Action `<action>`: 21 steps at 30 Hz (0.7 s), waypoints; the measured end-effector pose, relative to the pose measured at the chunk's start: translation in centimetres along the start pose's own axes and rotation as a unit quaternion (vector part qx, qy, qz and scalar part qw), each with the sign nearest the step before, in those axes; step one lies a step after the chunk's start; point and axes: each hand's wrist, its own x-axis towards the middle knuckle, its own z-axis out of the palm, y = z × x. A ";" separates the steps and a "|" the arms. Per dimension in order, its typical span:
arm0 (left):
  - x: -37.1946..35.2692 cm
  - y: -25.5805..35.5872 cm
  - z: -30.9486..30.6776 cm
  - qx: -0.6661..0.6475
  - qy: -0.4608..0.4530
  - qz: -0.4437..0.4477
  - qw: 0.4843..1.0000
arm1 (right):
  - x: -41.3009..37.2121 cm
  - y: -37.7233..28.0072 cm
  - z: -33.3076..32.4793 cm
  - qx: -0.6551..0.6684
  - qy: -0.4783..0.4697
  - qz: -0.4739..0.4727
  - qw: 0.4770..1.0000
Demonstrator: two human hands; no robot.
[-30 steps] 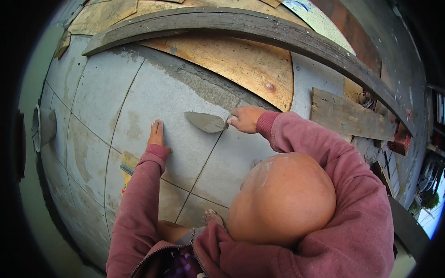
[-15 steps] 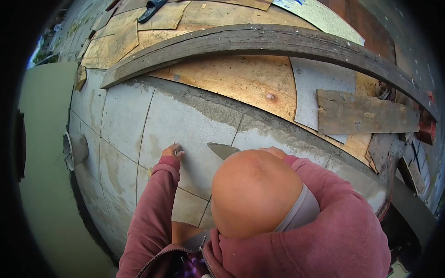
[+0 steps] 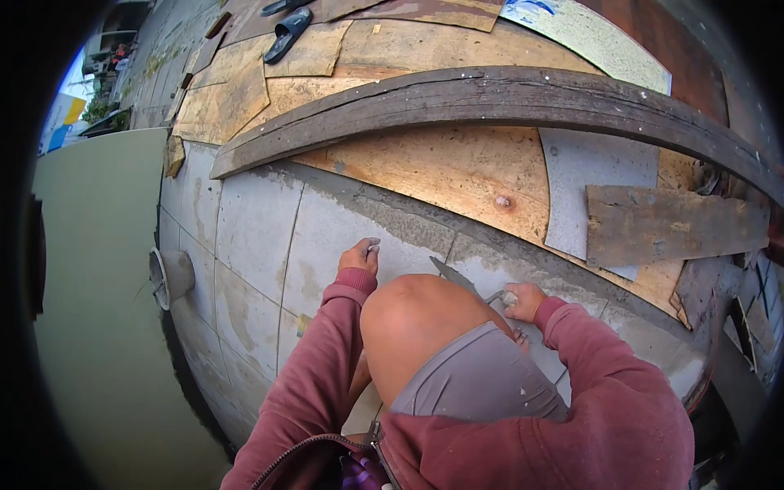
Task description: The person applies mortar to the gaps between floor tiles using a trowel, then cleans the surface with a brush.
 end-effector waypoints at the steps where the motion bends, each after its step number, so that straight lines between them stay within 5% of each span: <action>1: 1.4 0.2 -0.7 0.043 -0.018 -0.017 0.999 | 0.4 0.6 0.0 0.021 -0.021 0.008 1.000; 3: 4.4 -1.1 0.1 0.086 -0.049 -0.027 0.995 | -0.1 0.8 0.3 0.045 -0.038 0.031 0.998; 5: 6.7 -4.1 3.4 0.202 0.123 0.262 0.935 | -0.9 1.3 0.8 0.031 -0.013 0.015 0.999; 9: 6.7 -2.1 6.7 0.181 0.057 0.183 0.965 | -1.3 -2.7 -1.6 0.007 -0.031 0.020 0.999; 15: 2.9 5.0 11.1 0.195 0.030 0.237 0.951 | -4.3 -2.1 0.5 0.129 0.201 0.032 0.971; 17: 1.1 8.7 12.9 0.187 -0.064 0.340 0.919 | -5.1 -1.7 1.1 0.182 0.373 0.017 0.910; 19: -2.7 10.9 16.8 0.176 -0.127 0.501 0.838 | -6.8 -1.7 1.3 0.225 0.440 0.035 0.868; 21: -4.3 11.4 17.5 0.181 -0.141 0.524 0.821 | -8.8 -0.3 1.2 0.272 0.507 0.074 0.814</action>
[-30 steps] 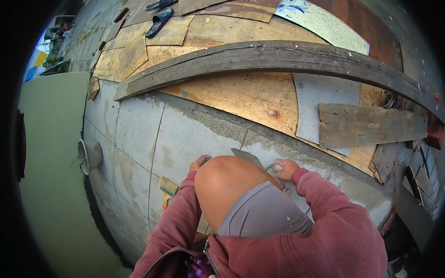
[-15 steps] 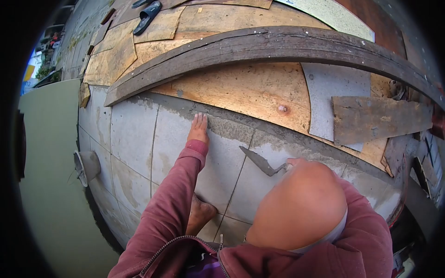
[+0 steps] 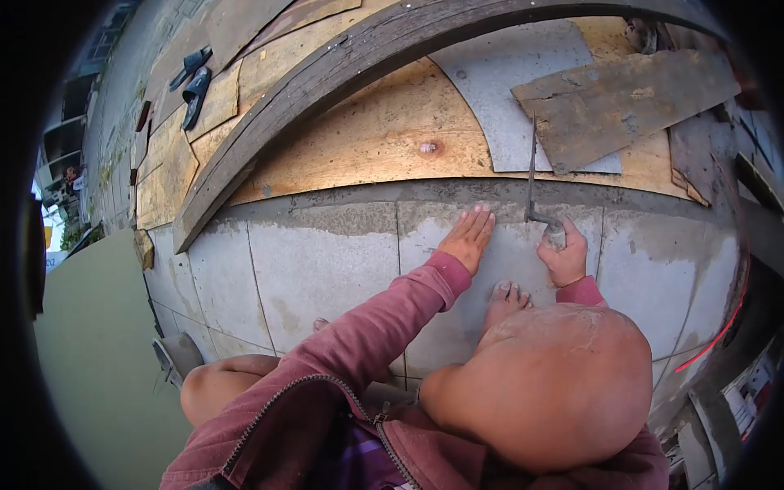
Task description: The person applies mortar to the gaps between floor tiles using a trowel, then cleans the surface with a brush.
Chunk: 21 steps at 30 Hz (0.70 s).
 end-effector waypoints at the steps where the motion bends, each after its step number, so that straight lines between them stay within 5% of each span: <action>1: 0.4 0.3 0.1 0.001 -0.012 0.010 1.000 | -0.3 0.5 -1.2 0.017 0.024 0.005 1.000; 3: -1.4 -5.4 -2.2 0.099 0.034 -0.053 0.993 | -1.3 -0.3 -2.7 0.027 0.052 0.029 0.998; 5: -4.8 -14.0 -4.2 0.072 0.077 -0.255 0.961 | -1.8 -0.3 -3.7 0.040 0.075 0.051 0.995; 7: -6.0 -14.3 -6.4 0.072 0.054 -0.291 0.953 | -2.4 0.8 -4.2 0.031 0.083 0.050 0.995; 9: -5.6 -11.8 -4.7 0.124 0.066 -0.067 0.988 | -2.5 1.3 -4.0 -0.006 0.075 0.029 0.997; 11: -3.4 -5.7 -1.4 0.091 -0.022 0.138 0.986 | -1.6 0.9 -3.2 -0.032 0.071 -0.014 0.997; 12: -2.5 -4.9 -1.8 0.089 -0.024 0.141 0.986 | -1.4 0.4 -2.9 -0.033 0.074 -0.011 0.997; 16: 2.3 -3.5 -3.7 0.107 -0.021 -0.131 0.985 | -1.1 -1.6 -3.1 -0.078 0.052 -0.036 0.995; 17: 2.1 -3.5 -4.1 0.105 -0.018 -0.128 0.986 | -0.8 -1.9 -3.5 -0.083 0.053 -0.039 0.994; 19: -0.1 -4.0 -5.1 0.140 -0.049 0.129 0.981 | -0.6 -1.6 -4.2 -0.082 0.061 -0.035 0.994; 21: -1.2 -1.0 -2.1 0.068 -0.119 0.271 0.953 | -0.9 -0.9 -4.2 -0.076 0.070 -0.027 0.994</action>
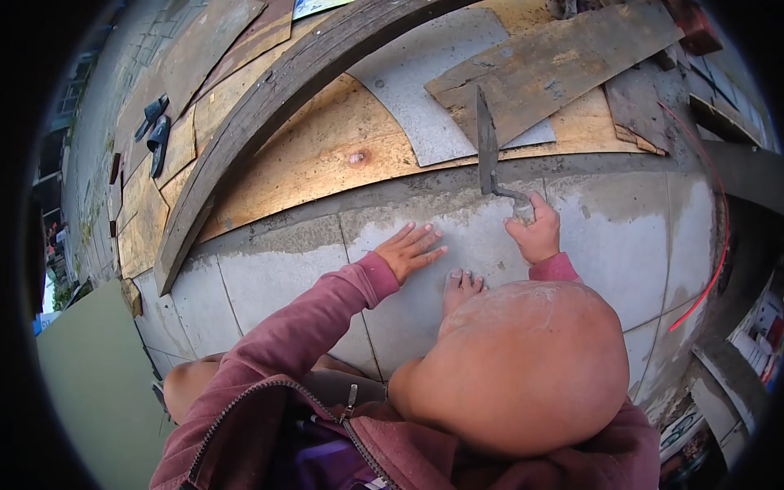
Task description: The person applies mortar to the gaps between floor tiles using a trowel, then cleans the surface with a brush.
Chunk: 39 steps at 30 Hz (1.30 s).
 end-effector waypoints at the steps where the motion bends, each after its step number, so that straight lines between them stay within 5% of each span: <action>1: 1.5 1.4 1.4 0.009 0.002 0.060 0.998 | 0.0 0.6 0.3 0.045 0.022 0.030 0.998; 3: 5.2 0.8 0.2 -0.065 -0.078 0.014 0.995 | 0.3 0.7 0.1 0.092 0.048 0.057 0.993; 5: 5.9 -1.4 -1.4 -0.010 0.108 -0.246 0.963 | -0.2 0.0 -1.0 0.077 0.031 0.061 0.995; 6: 4.8 -2.8 -3.7 -0.016 0.009 -0.280 0.960 | -0.9 0.3 -1.5 0.075 0.029 0.065 0.995; 8: -0.2 -6.1 -4.7 0.075 -0.021 -0.067 0.995 | -0.5 1.0 -2.1 0.047 0.026 0.024 0.998; 10: -7.7 -9.2 -7.7 0.174 0.001 0.015 0.985 | -0.3 1.2 -1.6 0.049 0.011 0.031 0.998; 12: -16.5 -12.7 -12.4 0.154 -0.046 -0.194 0.968 | -0.5 0.4 -0.5 0.050 -0.011 0.087 0.995; 15: -26.5 -12.1 -20.0 0.084 -0.128 -0.427 0.891 | 0.5 0.8 1.1 0.006 -0.032 0.035 0.999; 17: -31.9 -11.7 -19.9 0.085 -0.135 -0.488 0.858 | 1.7 -1.6 1.3 -0.028 -0.051 0.001 0.998; 21: -36.5 -7.9 -11.3 0.057 -0.122 -0.413 0.901 | 5.2 -10.1 0.8 -0.121 -0.131 -0.127 0.976; 24: -34.3 -5.7 -1.1 0.053 -0.099 -0.201 0.973 | 7.3 -16.5 1.0 -0.225 -0.184 -0.202 0.935; 27: -29.6 -5.9 6.1 -0.048 0.042 -0.070 0.996 | 8.2 -24.0 1.9 -0.357 -0.240 -0.238 0.871; 29: -27.2 -9.7 3.9 0.000 0.059 -0.119 0.991 | 8.1 -27.5 3.7 -0.439 -0.273 -0.248 0.819; 31: -26.9 -15.9 2.9 0.088 0.270 -0.320 0.904 | 7.6 -30.3 6.2 -0.509 -0.328 -0.260 0.752; 33: -29.7 -16.2 -2.0 0.001 0.483 -0.403 0.777 | 5.8 -32.3 10.3 -0.538 -0.367 -0.236 0.721; 38: -34.8 -10.1 -2.6 0.070 0.663 -0.351 0.658 | 0.4 -26.7 20.6 -0.346 -0.476 -0.126 0.799; 39: -34.3 -8.4 -1.5 0.078 0.670 -0.315 0.668 | -0.9 -25.5 22.6 -0.349 -0.465 -0.126 0.804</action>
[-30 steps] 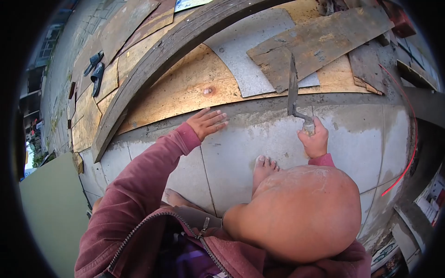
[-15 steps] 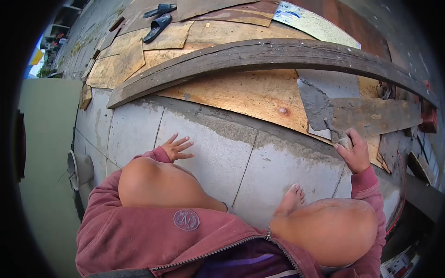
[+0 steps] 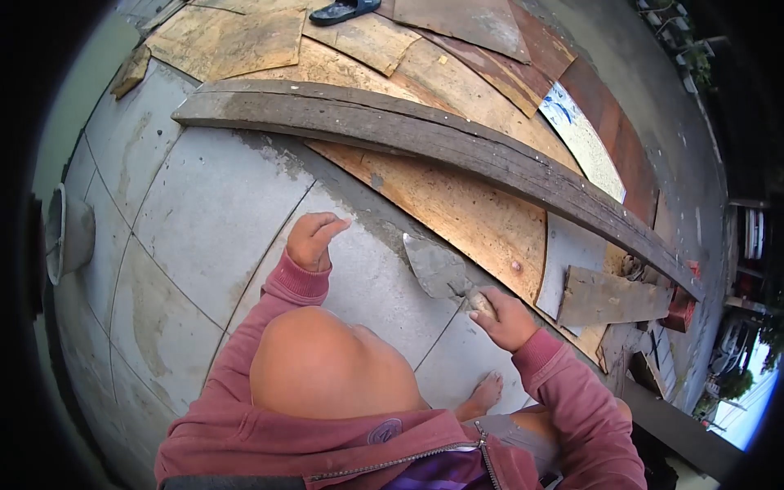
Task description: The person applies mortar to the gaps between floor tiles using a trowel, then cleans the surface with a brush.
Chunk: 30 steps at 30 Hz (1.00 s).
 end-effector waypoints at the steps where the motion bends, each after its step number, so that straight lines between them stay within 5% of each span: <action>1: -2.3 1.3 0.4 -0.033 -0.038 -0.014 0.999 | 0.8 -0.6 2.2 0.034 -0.004 0.007 0.999; 3: -4.7 4.5 0.7 -0.067 -0.188 -0.034 0.979 | 2.0 -1.9 5.4 0.085 -0.037 0.041 0.995; 6: -7.5 6.3 2.7 -0.122 -0.265 -0.065 0.954 | 2.5 -5.2 7.8 0.119 -0.024 0.092 0.988; 14: -8.5 4.9 4.3 -0.043 -0.293 -0.053 0.954 | 4.8 -6.9 7.2 0.083 -0.050 0.147 0.984; 16: -12.1 7.1 4.6 -0.036 -0.194 -0.060 0.979 | 3.3 -6.1 7.6 0.043 -0.074 0.017 0.996; 18: -9.4 5.6 4.8 -0.035 -0.222 -0.066 0.972 | 4.0 -5.7 8.0 0.042 -0.071 0.027 0.996; 20: -8.0 4.8 4.3 -0.036 -0.263 -0.077 0.961 | 6.3 -5.6 7.9 0.113 -0.020 0.111 0.987; 22: -6.3 3.7 4.4 -0.033 -0.279 -0.053 0.958 | 6.6 -5.5 7.4 0.086 -0.021 0.098 0.991; 24: -10.1 6.3 4.3 -0.049 -0.245 -0.073 0.966 | 4.3 -5.7 7.3 0.136 -0.125 0.105 0.977; 26: -10.4 6.4 4.5 -0.072 -0.219 -0.099 0.968 | 4.4 -5.0 7.5 0.106 -0.117 0.053 0.986; 28: -7.4 5.6 4.6 -0.033 -0.272 -0.074 0.959 | 5.3 -5.0 6.7 0.173 -0.091 0.131 0.972; 30: -6.9 5.0 5.0 -0.025 -0.271 -0.070 0.960 | 5.8 -4.7 6.7 0.198 -0.069 0.109 0.972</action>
